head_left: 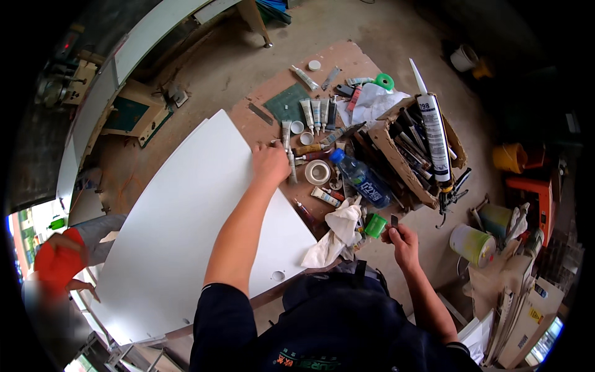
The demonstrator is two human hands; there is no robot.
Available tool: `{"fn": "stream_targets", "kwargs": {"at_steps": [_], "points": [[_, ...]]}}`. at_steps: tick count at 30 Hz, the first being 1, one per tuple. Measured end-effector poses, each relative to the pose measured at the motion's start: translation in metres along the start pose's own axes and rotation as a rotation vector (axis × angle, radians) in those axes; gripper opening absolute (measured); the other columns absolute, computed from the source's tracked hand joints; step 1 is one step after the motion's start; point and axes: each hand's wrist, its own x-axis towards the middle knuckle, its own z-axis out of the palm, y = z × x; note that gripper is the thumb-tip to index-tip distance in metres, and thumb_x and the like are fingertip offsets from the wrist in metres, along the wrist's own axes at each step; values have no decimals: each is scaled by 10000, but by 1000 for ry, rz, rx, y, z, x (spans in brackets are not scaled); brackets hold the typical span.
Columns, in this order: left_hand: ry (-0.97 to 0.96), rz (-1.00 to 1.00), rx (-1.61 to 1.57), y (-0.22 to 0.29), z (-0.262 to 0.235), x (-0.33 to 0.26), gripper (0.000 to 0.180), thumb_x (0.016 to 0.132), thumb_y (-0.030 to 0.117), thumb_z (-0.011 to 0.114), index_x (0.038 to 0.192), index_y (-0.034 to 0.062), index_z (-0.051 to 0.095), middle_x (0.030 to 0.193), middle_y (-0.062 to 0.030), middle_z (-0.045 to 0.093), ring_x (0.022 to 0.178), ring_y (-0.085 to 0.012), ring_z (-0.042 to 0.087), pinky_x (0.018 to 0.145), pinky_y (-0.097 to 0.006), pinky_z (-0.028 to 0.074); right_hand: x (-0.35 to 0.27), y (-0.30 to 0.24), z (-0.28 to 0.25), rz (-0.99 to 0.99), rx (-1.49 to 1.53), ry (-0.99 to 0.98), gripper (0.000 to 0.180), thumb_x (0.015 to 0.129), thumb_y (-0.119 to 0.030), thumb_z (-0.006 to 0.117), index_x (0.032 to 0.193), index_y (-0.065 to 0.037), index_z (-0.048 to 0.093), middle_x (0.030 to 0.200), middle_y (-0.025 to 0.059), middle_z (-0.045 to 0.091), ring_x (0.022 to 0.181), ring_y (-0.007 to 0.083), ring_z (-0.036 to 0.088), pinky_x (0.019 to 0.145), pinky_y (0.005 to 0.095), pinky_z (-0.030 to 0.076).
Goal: The person wipes a large white furniture panel using a cloth and liquid from a bottle, flips the panel over with assistance, uses a scraper on the edges, and continues wiping the surface.
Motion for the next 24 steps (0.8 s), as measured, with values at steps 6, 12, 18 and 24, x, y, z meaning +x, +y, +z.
{"fn": "stream_targets", "kwargs": {"at_steps": [6,12,18,24], "points": [[-72,-106,-44,11,0,7,582,746,142,589,1287,6,424,1033,-201,655,1006,-341,610,927,-407,401,-29,-2,-4,-29,-8,14,215,937,-118,516,1017,64,596,820,101,663,718,149,620,692,268,495],[-15,-259,-1069,-25,-46,-37,335,794,129,605,1098,-4,562,920,-135,668,814,-211,647,670,-329,521,-56,-34,17,-67,18,-51,194,941,-58,479,1073,57,562,879,123,676,752,163,639,710,278,510],[133,31,-2285,-21,-86,-188,355,887,67,524,1224,-36,484,1037,-164,629,865,-240,631,761,-326,520,-62,-70,62,-209,226,-342,56,896,1,490,906,5,545,812,72,616,733,132,575,691,254,461],[529,103,-2300,-22,-85,-338,423,886,4,514,1298,65,441,1131,-173,594,1044,-337,602,907,-422,508,-95,-95,168,-244,75,-700,69,836,-58,625,878,-8,605,711,-54,496,633,27,418,561,194,331]]}}
